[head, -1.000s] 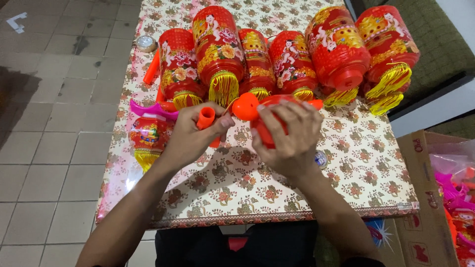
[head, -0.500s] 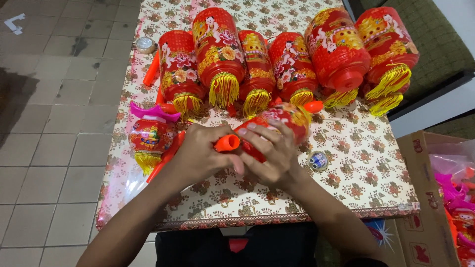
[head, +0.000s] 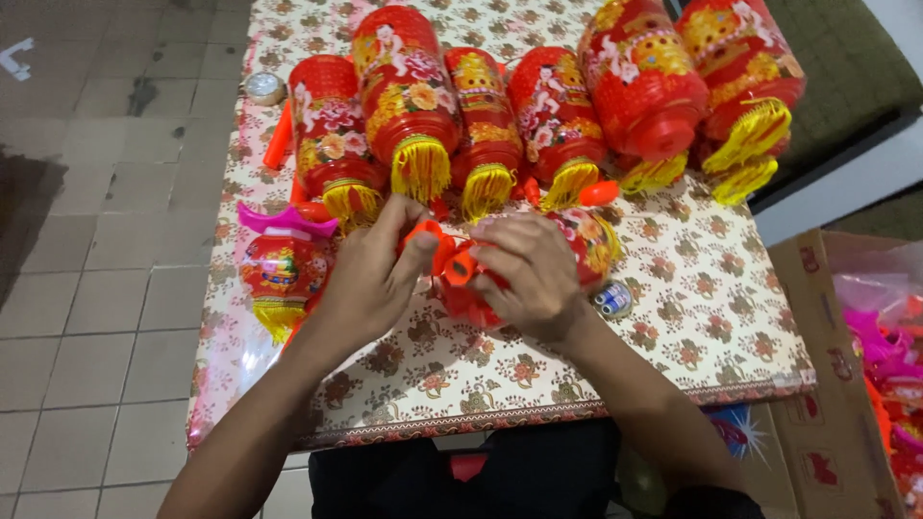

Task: The person attaches a handle and a base cap to decorative lanterns. They insert a red handle through the top of the lantern body and secure an orange cap onto the bottom connector.

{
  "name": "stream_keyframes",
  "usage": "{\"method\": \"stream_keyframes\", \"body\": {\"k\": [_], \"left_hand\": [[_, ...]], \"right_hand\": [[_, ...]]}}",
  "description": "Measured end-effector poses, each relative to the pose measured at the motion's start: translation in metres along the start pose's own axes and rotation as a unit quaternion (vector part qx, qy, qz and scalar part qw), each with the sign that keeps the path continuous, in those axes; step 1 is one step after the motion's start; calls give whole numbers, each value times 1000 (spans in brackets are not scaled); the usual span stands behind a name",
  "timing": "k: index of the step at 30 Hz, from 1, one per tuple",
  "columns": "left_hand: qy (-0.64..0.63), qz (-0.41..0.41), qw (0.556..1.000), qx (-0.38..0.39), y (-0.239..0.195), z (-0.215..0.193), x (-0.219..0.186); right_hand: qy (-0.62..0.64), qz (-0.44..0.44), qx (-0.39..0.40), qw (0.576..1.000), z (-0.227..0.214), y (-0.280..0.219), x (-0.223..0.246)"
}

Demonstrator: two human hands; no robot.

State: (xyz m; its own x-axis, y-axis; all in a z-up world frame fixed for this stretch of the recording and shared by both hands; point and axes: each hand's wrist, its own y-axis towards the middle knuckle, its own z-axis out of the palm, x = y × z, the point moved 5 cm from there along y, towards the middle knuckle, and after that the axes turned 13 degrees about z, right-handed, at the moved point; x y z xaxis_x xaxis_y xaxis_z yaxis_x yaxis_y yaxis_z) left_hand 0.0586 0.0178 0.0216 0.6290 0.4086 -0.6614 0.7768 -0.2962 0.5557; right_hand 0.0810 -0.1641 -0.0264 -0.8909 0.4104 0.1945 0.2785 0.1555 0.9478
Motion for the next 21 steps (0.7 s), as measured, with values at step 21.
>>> {"method": "stream_keyframes", "body": {"k": [21], "left_hand": [[186, 108, 968, 130, 3, -16, -9]], "right_hand": [[57, -64, 42, 995, 1, 13, 2]]}}
